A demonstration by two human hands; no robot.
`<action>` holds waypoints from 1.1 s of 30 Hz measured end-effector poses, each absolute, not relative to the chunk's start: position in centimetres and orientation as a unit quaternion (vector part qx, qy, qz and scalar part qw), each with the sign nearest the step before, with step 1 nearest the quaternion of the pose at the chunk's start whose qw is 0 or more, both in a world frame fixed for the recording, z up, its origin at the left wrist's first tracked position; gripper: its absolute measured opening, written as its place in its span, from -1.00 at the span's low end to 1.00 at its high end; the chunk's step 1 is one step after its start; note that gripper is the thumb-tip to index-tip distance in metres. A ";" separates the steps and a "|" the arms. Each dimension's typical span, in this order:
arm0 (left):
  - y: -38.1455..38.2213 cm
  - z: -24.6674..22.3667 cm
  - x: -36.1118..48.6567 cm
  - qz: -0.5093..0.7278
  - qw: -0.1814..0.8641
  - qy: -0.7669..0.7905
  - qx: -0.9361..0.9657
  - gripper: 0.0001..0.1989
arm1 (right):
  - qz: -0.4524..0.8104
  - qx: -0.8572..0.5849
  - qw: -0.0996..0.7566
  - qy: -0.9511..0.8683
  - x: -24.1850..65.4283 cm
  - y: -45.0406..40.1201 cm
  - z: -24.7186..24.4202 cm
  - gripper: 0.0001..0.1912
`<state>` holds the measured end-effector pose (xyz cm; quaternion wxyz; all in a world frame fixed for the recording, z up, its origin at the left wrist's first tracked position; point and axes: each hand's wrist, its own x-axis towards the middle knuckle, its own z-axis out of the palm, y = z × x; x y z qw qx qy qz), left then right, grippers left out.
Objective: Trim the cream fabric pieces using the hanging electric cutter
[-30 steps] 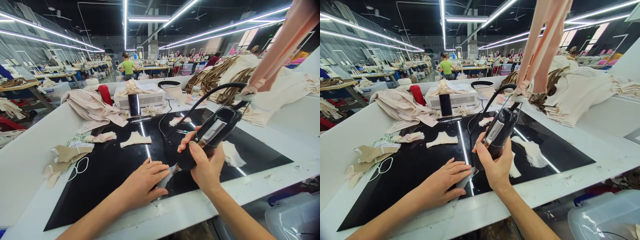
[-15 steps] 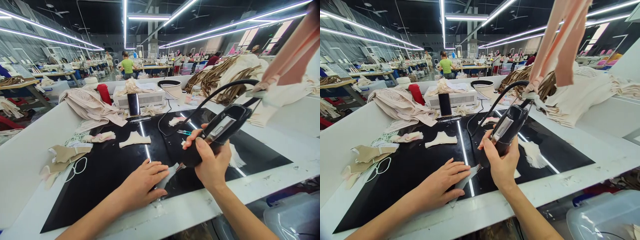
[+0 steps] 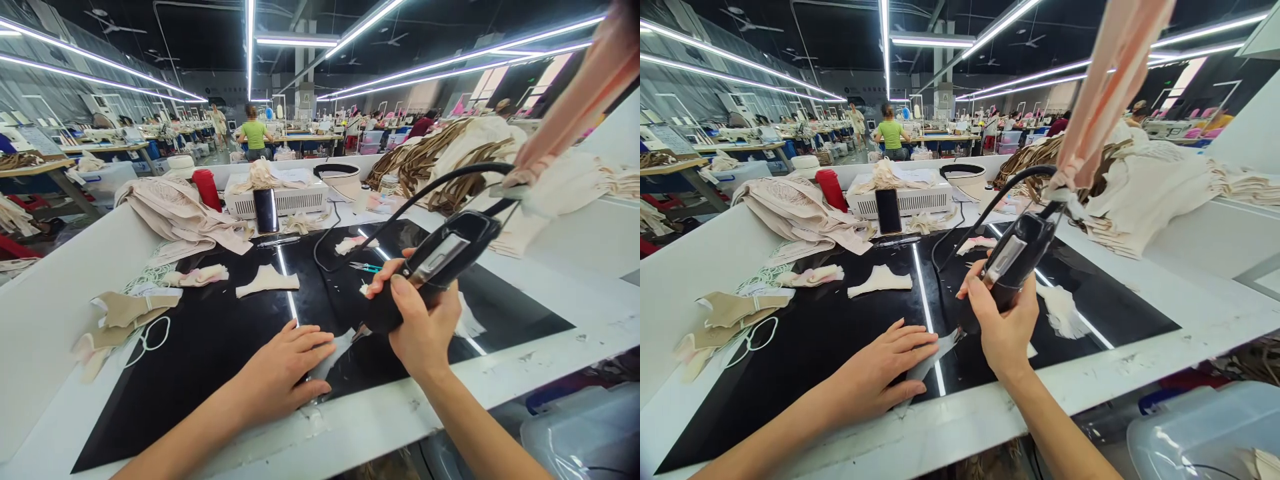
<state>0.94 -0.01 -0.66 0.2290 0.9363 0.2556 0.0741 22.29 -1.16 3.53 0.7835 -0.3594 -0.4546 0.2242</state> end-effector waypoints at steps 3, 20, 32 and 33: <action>0.0 -0.7 0.9 0.075 0.226 0.255 0.937 -0.46 | 0.207 -0.368 0.790 -0.444 22.8 -1.0 3.7 -0.68; 0.1 -1.0 0.9 0.086 0.219 0.255 0.938 -0.46 | 0.212 -0.382 0.776 -0.455 22.9 -0.6 3.1 -0.74; 0.4 -2.0 0.7 0.193 0.226 0.315 0.901 -0.63 | 0.176 -0.421 0.751 -0.476 23.7 -1.4 3.7 -0.71; 0.5 -2.4 0.7 0.209 0.215 0.337 0.892 -0.65 | 0.173 -0.428 0.748 -0.477 23.7 -1.5 3.7 -0.71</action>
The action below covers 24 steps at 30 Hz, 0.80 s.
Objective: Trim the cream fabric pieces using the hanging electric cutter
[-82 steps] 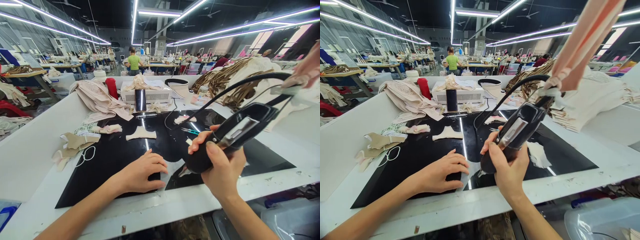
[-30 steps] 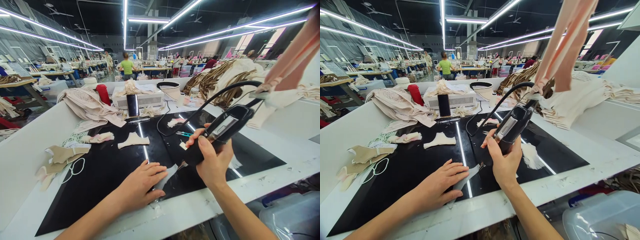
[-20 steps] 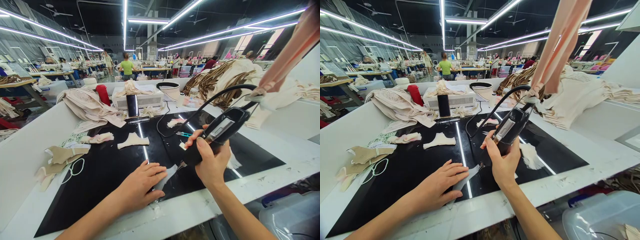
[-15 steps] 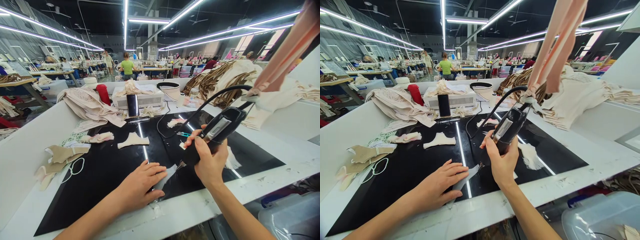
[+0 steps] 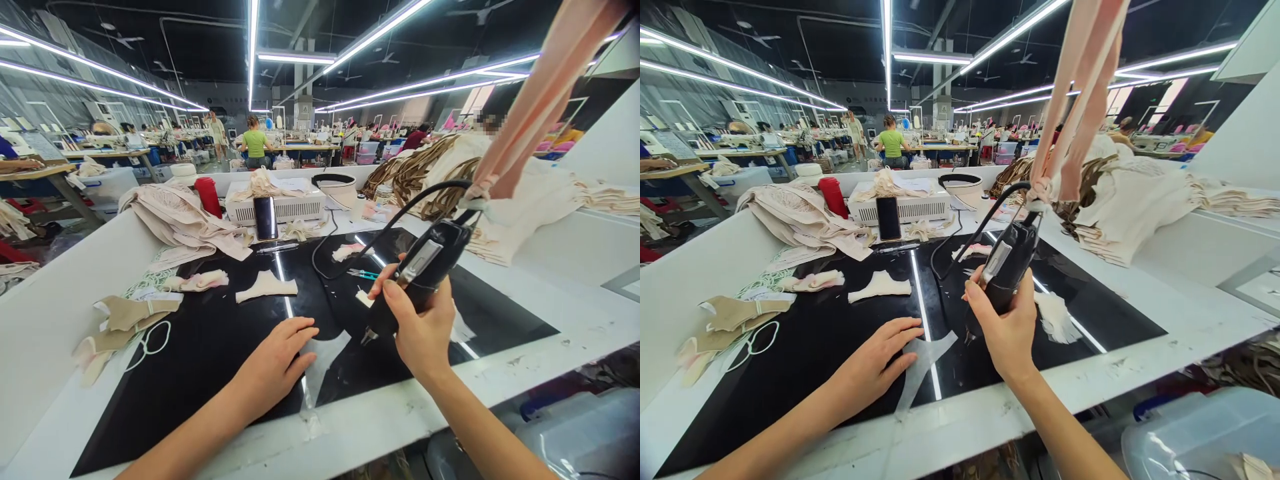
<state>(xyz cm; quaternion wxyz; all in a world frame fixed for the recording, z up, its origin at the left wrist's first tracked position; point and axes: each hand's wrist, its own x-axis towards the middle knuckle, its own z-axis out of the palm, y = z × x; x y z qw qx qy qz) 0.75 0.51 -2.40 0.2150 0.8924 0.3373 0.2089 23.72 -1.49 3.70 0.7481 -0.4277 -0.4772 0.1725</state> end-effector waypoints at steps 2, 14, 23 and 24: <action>0.7 -3.1 0.8 0.224 0.192 0.375 0.879 -0.67 | 0.168 -0.435 0.742 -0.481 23.9 -1.6 3.7 -0.70; 1.1 -3.6 0.8 0.277 0.218 0.379 0.855 -0.89 | 0.081 -0.472 0.709 -0.518 25.0 -3.5 3.1 -0.39; 1.7 -2.6 0.4 0.286 0.290 0.378 0.831 -0.85 | 0.015 -0.454 0.676 -0.580 26.7 -8.5 2.4 -0.60; 1.7 -2.4 0.3 0.284 0.301 0.380 0.827 -0.85 | 0.013 -0.462 0.665 -0.586 26.9 -9.0 2.5 -0.61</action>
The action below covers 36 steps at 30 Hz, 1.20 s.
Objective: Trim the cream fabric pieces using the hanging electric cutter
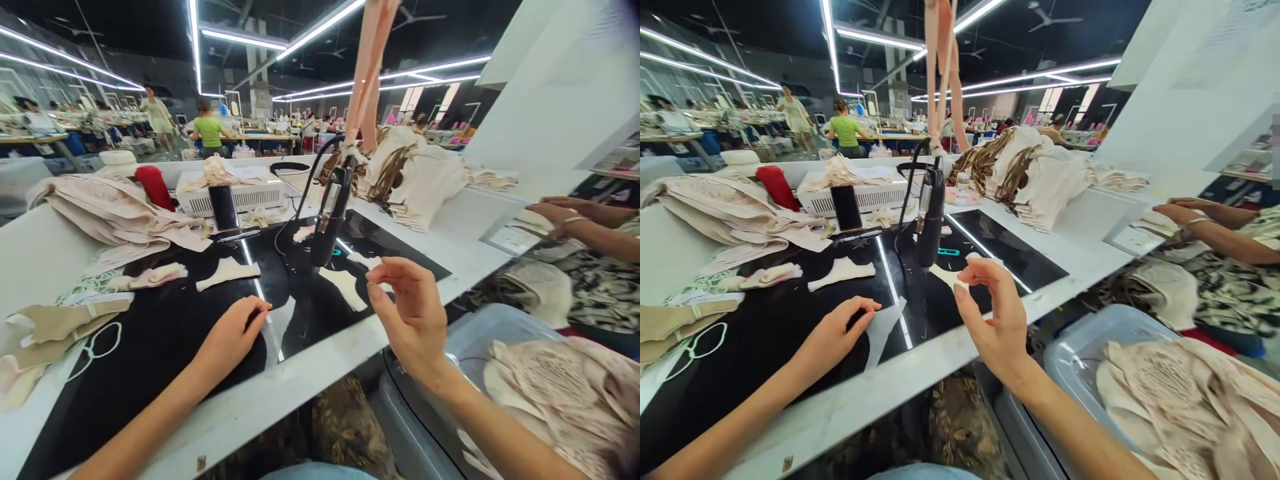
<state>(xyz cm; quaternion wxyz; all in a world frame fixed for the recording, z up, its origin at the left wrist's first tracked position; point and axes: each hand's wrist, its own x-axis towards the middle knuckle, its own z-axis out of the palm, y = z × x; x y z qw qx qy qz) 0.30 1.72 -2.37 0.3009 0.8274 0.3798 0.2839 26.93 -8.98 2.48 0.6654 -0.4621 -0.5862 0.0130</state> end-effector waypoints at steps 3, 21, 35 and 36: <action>1.9 -1.9 0.1 0.284 0.325 0.380 0.818 -0.83 | 0.023 -0.491 0.642 -0.589 27.3 -10.1 2.9 -0.67; 1.8 -3.7 1.2 0.376 0.403 0.372 0.747 -0.70 | 0.081 -0.501 0.403 -0.762 25.1 -10.6 -1.1 -0.79; 0.4 -2.5 1.0 0.345 0.478 0.256 0.766 -0.80 | 0.159 -0.460 0.321 -0.812 21.5 -11.9 0.8 -0.62; 0.5 -2.5 0.9 0.332 0.476 0.259 0.772 -0.77 | 0.174 -0.460 0.335 -0.804 21.4 -11.8 0.8 -0.62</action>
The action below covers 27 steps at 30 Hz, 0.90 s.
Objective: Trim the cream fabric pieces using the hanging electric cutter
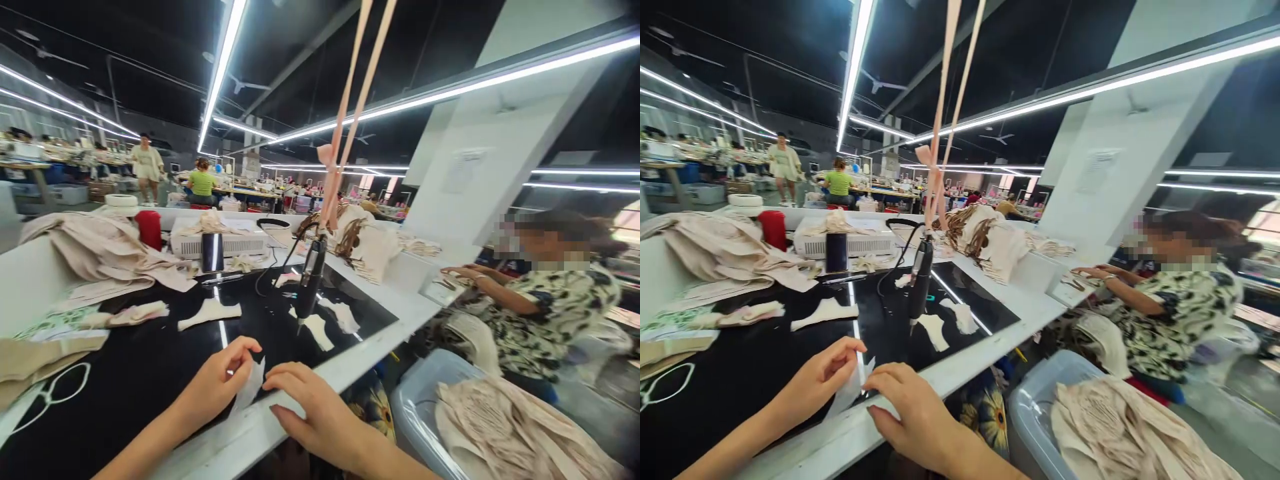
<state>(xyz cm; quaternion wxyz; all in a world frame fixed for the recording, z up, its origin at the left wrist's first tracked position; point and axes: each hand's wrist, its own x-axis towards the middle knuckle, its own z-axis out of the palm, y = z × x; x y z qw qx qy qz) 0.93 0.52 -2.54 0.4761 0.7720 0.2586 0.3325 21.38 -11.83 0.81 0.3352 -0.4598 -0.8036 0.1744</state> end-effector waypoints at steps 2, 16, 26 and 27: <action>0.6 -2.7 0.7 0.314 0.475 0.257 0.781 -0.71 | 0.182 -0.465 0.354 -0.791 21.2 -11.6 0.7 -0.62; -1.0 -1.9 0.5 0.250 0.505 0.255 0.786 -0.54 | 0.293 -0.474 0.396 -0.730 20.5 -11.6 0.0 -0.80; -1.0 -2.4 0.1 0.249 0.549 0.277 0.748 -0.59 | 0.379 -0.505 0.397 -0.666 20.0 -11.0 0.1 -0.85; -1.1 -2.1 0.1 0.252 0.560 0.281 0.738 -0.59 | 0.379 -0.505 0.405 -0.661 19.8 -10.7 -0.1 -0.85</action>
